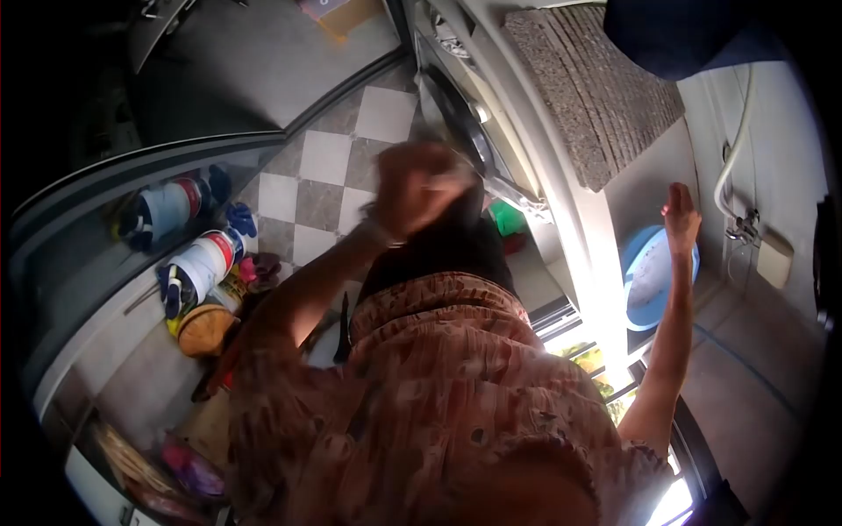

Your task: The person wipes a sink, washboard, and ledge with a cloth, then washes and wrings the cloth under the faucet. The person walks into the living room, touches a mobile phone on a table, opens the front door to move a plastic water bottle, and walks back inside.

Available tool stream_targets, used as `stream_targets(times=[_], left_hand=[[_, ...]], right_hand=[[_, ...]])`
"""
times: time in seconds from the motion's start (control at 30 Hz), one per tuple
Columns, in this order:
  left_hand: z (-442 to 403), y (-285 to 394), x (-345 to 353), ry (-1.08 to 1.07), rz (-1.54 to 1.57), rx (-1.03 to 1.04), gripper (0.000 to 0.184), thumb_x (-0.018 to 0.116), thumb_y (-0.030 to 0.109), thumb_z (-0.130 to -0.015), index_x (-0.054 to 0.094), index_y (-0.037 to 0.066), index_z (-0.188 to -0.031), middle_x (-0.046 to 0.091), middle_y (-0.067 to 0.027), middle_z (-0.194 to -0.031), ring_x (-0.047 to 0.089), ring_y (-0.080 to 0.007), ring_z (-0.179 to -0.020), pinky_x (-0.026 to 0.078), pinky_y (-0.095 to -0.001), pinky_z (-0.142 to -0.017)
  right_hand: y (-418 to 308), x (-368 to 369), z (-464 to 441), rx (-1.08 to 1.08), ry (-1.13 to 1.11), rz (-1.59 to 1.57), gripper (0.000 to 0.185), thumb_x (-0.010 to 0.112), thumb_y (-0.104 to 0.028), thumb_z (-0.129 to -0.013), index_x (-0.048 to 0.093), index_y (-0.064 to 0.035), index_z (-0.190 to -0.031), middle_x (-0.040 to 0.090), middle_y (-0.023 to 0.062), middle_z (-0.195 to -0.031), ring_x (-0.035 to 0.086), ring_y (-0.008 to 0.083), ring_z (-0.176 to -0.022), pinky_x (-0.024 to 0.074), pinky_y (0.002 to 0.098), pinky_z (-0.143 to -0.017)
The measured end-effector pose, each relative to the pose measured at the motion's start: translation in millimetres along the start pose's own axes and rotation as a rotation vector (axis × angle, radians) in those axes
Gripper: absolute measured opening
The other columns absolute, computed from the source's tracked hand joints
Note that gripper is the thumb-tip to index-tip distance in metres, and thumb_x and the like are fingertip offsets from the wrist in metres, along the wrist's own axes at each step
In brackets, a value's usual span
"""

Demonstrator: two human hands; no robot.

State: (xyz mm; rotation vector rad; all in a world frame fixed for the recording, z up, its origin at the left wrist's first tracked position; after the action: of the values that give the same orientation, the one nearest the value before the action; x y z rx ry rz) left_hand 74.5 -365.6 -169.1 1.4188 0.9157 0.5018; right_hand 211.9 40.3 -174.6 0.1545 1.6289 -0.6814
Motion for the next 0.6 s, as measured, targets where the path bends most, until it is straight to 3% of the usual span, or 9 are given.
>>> stream_targets(times=[0.07,0.1,0.17,0.2,0.27,0.4,0.47,0.5,0.6], left_hand=[[89,-80,-78,0.229,-0.595,-0.085,0.010,0.060,0.008,-0.068,0.055,0.000,-0.071,0.056,-0.0089,-0.062,0.057,-0.0250,-0.060,0.046,-0.0343,-0.059],[126,-94,-118,0.142,-0.897,-0.501,0.022,0.063,0.019,-0.065,0.057,0.001,-0.075,0.059,-0.0138,-0.069,0.058,-0.0328,-0.067,0.046,-0.0384,-0.062],[233,-172,-181,-0.116,-1.251,-0.831,0.037,0.060,0.031,-0.066,0.057,0.007,-0.094,0.060,-0.0156,-0.080,0.056,-0.0334,-0.074,0.045,-0.0414,-0.065],[254,-160,-187,-0.526,-1.335,-1.032,0.045,0.055,0.029,-0.070,0.051,0.011,-0.110,0.059,-0.0140,-0.097,0.058,-0.0299,-0.077,0.045,-0.0404,-0.064],[300,-178,-198,-0.733,-1.237,-1.162,0.040,0.054,0.028,-0.072,0.051,0.010,-0.108,0.058,-0.0124,-0.095,0.057,-0.0276,-0.076,0.045,-0.0387,-0.064],[349,-240,-194,-0.697,-0.997,-1.227,0.031,0.051,0.025,-0.076,0.051,0.010,-0.103,0.057,-0.0092,-0.091,0.056,-0.0228,-0.075,0.044,-0.0354,-0.064],[362,-295,-189,-0.629,-0.879,-1.217,0.027,0.050,0.024,-0.078,0.051,0.010,-0.101,0.057,-0.0076,-0.089,0.056,-0.0205,-0.074,0.044,-0.0338,-0.063],[366,-325,-190,-0.593,-0.825,-1.203,0.025,0.049,0.023,-0.079,0.051,0.010,-0.100,0.057,-0.0068,-0.088,0.055,-0.0193,-0.074,0.044,-0.0329,-0.063],[361,-428,-199,-0.532,-0.694,-1.141,0.019,0.048,0.021,-0.082,0.051,0.009,-0.096,0.056,-0.0044,-0.086,0.054,-0.0158,-0.073,0.043,-0.0305,-0.063]], right_hand=[[0,7,8,-0.167,0.023,0.031,0.015,0.050,-0.008,-0.083,0.056,-0.0087,-0.097,0.059,0.0120,-0.073,0.060,0.0274,-0.068,0.0472,0.0339,-0.062],[-10,8,11,-0.297,0.093,0.000,0.017,0.052,-0.005,-0.081,0.056,-0.0069,-0.098,0.060,0.0122,-0.080,0.060,0.0270,-0.073,0.0472,0.0329,-0.064],[-36,5,18,-0.454,0.118,0.083,0.022,0.055,0.000,-0.078,0.055,-0.0035,-0.100,0.059,0.0124,-0.093,0.059,0.0279,-0.080,0.0472,0.0323,-0.068],[-22,11,21,-0.409,0.056,0.033,0.025,0.056,0.001,-0.077,0.055,-0.0040,-0.102,0.058,0.0133,-0.095,0.059,0.0277,-0.083,0.0471,0.0326,-0.069],[8,19,21,-0.240,-0.015,-0.002,0.027,0.056,0.001,-0.077,0.056,-0.0030,-0.104,0.058,0.0139,-0.098,0.058,0.0259,-0.089,0.0465,0.0320,-0.073],[36,-6,37,-0.036,0.187,-0.420,0.025,0.046,-0.013,-0.088,0.057,0.0045,-0.102,0.056,0.0103,-0.110,0.052,0.0195,-0.102,0.0416,0.0285,-0.086],[0,-20,53,0.162,0.323,-0.884,0.024,0.042,-0.018,-0.090,0.056,0.0018,-0.093,0.056,0.0083,-0.092,0.052,0.0167,-0.085,0.0420,0.0263,-0.078],[-33,-15,64,0.046,0.324,-0.881,0.026,0.042,-0.021,-0.090,0.056,0.0010,-0.086,0.053,0.0062,-0.078,0.049,0.0141,-0.075,0.0425,0.0241,-0.069],[-137,86,119,-0.470,-0.087,-1.149,0.021,0.048,-0.020,-0.088,0.056,-0.0022,-0.081,0.050,0.0063,-0.070,0.046,0.0139,-0.064,0.0415,0.0241,-0.058]])
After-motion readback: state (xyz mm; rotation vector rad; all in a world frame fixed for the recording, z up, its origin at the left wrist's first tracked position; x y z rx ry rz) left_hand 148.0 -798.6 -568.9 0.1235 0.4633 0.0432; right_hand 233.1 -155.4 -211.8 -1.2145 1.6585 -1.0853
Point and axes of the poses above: each hand's wrist, its own z-axis away from the middle knuckle, its own x-axis out of the palm, y = z × x, the point moved 4 cm from there along -z, towards the middle knuckle
